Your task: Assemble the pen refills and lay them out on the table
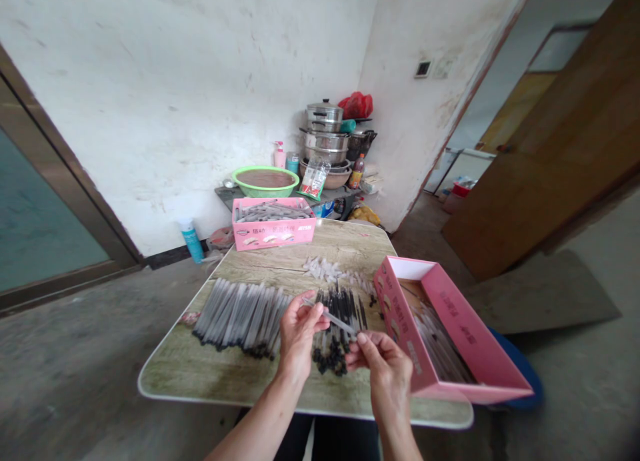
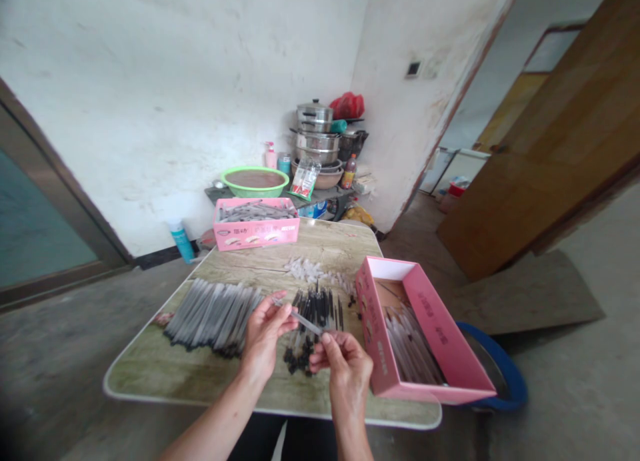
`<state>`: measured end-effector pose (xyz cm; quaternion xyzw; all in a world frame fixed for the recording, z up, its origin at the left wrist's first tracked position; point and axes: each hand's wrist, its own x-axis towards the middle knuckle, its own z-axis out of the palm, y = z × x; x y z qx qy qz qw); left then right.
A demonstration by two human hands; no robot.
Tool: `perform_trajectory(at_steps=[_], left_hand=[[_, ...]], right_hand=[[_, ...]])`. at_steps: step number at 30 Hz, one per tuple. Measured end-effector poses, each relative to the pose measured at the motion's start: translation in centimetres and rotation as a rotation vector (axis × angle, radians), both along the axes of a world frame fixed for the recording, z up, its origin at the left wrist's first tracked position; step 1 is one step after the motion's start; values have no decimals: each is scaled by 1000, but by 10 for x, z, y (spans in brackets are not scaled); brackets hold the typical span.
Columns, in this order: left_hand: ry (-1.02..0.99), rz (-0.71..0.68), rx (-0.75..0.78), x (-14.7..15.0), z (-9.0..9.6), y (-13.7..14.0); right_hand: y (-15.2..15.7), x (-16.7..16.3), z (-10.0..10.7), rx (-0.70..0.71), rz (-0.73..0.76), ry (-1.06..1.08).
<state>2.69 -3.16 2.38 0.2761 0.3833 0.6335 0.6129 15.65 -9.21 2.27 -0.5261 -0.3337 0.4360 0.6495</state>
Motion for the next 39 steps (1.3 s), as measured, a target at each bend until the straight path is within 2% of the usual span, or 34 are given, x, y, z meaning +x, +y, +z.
perform_trajectory(at_steps=[4, 8, 13, 19, 25, 30, 35, 39], left_hand=[[8, -4, 1, 2, -1, -2], [24, -1, 4, 3, -4, -1], [16, 29, 3, 2, -3, 1], [22, 10, -3, 3, 1, -1], [12, 24, -4, 1, -3, 2], [17, 12, 0, 1, -4, 2], [18, 17, -16, 1, -4, 4], [15, 6, -40, 0, -5, 6]], right_hand=[[-1, -3, -7, -31, -38, -92], [-1, -2, -5, -109, -53, -114], [-1, 1, 3, -7, 43, -108], [-1, 4, 0, -122, 18, -169], [0, 6, -6, -8, 80, -201], [2, 5, -5, -78, 56, -262], [2, 5, -7, -27, 82, -326], [3, 4, -9, -90, 51, -314]])
